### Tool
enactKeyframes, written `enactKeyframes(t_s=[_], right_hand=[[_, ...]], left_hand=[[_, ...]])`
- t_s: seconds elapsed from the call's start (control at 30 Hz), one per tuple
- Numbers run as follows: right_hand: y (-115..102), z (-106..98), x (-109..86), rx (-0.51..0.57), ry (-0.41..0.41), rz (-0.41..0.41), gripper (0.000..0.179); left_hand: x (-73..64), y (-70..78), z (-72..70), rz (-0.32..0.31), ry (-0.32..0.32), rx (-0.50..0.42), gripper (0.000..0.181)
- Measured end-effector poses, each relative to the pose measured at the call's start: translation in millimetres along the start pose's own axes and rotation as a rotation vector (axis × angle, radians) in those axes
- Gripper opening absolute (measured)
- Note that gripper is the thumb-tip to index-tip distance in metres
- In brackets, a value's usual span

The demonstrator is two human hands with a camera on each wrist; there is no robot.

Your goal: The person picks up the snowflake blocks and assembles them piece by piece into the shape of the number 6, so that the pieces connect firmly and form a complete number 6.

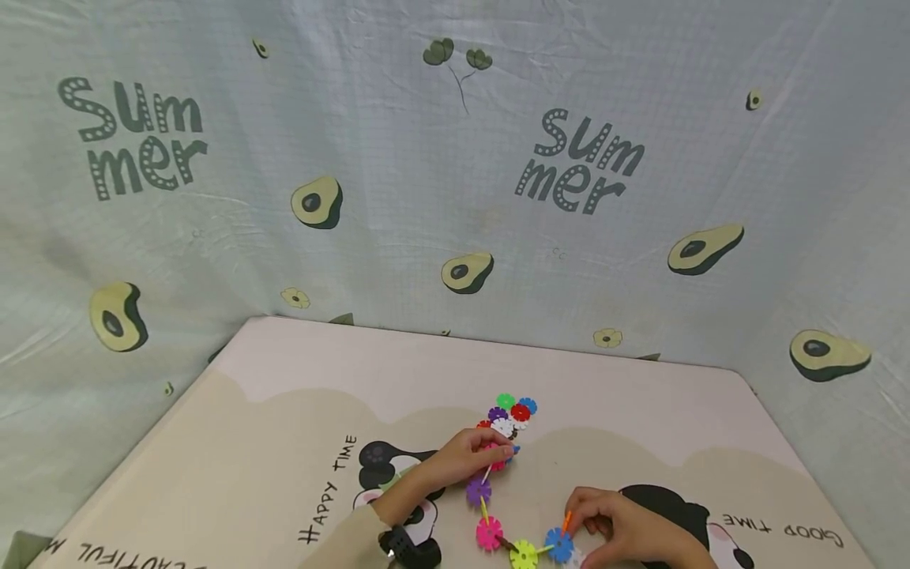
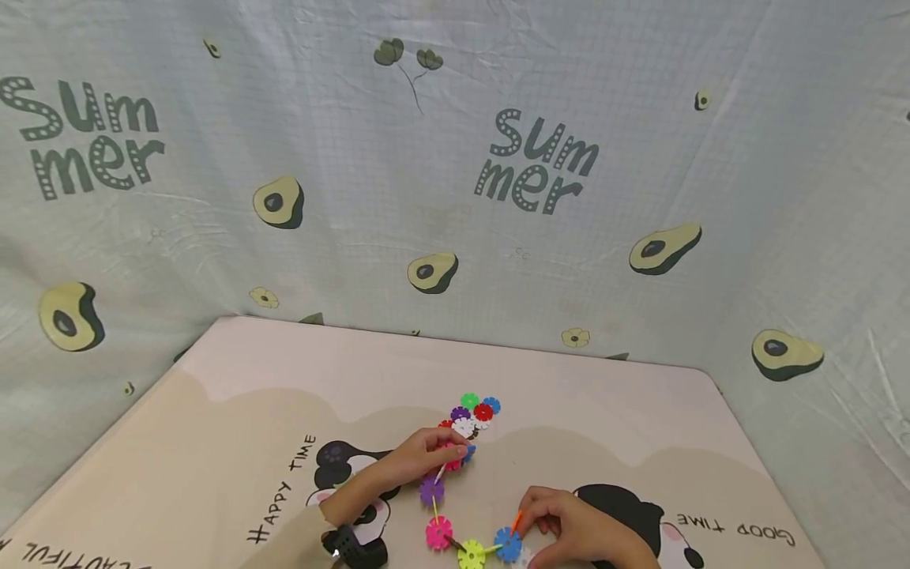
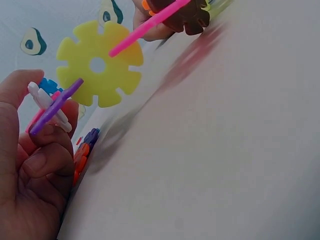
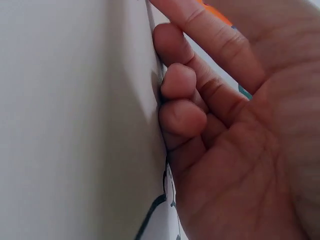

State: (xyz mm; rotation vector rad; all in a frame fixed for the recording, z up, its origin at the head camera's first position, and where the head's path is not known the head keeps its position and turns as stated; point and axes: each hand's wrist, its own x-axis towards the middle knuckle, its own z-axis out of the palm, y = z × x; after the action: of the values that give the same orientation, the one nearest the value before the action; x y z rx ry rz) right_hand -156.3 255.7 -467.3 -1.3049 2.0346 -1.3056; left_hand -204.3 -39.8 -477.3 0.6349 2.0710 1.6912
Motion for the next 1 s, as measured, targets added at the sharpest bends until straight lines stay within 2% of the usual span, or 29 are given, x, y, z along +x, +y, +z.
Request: enactKeyframes(t_s=[0.2, 0.47, 0.63, 0.8, 1.0], right_hand=[[2.0, -2.4, -0.1, -0.049, -0.009, -0.044, 0.025], [1.0, -4.6, -5.2, 0.039, -0.035, -0.010, 0.027], [-1.0, -4.4, -4.1, 0.038, -0.033, 0.000, 0.027], [-1.0, -4.5, -4.3, 0.123, -0.026, 0.045, 0.023], [1.4, -6.0, -4.6, 0.247, -0.034, -0.004, 0.013]], left_hand=[[1.6, -0.6, -1.5, 0.001, 0.006, -0.001, 0.032], [0.8, -0.5, -0.6, -0.015, 0.013, 0.007, 0.032], [0.5, -0.7, -0.2, -0.017, 0.018, 0.010, 0.033], [-0.4, 0.6, -0.2, -0.018, 0.013, 0.015, 0.033], [0.1, 0.7, -0.3, -0.015, 0.016, 0.011, 0.031]])
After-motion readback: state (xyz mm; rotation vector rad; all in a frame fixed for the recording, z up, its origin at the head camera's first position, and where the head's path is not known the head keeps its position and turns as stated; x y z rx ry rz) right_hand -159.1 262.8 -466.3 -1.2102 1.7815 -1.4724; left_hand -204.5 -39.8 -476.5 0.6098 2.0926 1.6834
